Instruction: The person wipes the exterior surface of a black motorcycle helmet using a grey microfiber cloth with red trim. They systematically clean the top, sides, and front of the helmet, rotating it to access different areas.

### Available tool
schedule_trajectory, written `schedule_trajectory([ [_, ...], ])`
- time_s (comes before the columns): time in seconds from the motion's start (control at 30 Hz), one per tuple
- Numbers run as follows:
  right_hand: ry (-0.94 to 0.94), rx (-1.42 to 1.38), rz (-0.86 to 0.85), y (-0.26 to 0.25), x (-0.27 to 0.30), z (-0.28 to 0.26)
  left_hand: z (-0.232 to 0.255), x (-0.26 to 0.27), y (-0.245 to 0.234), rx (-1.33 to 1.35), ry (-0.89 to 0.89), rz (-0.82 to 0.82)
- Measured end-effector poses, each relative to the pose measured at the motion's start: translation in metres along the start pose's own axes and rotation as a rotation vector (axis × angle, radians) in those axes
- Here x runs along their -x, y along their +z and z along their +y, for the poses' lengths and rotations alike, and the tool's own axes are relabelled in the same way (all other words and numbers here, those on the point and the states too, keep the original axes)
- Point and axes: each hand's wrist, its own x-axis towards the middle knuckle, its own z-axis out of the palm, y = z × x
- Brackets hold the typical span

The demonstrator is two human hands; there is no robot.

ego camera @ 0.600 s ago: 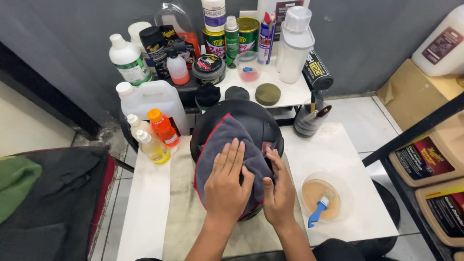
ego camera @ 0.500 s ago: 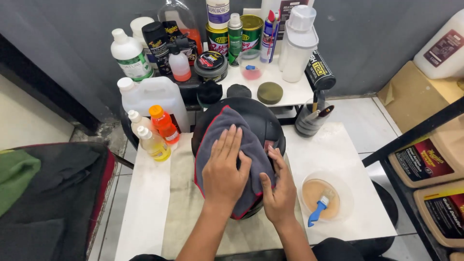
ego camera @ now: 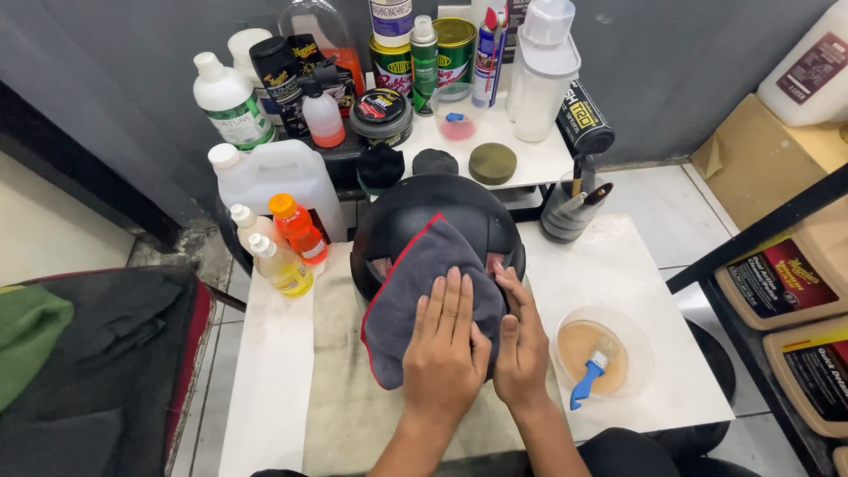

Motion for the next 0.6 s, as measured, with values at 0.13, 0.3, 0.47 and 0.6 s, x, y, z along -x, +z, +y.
schedule_trajectory([
  [0.13, 0.011, 0.004, -0.018, -0.002, -0.001, -0.001, -0.004, -0.023, 0.003, 0.078, -0.045, 0.018],
  [0.3, 0.06, 0.025, -0.038, -0.005, 0.003, 0.004, -0.012, -0.053, 0.02, 0.099, -0.095, 0.029],
  [0.47, 0.094, 0.05, -0.019, -0.007, 0.008, 0.009, 0.0, -0.035, 0.01, 0.004, 0.093, -0.023],
  [0.6, 0.109, 0.012, -0.02, -0.009, 0.005, 0.013, 0.0, -0.023, 0.001, 0.053, 0.167, -0.041],
])
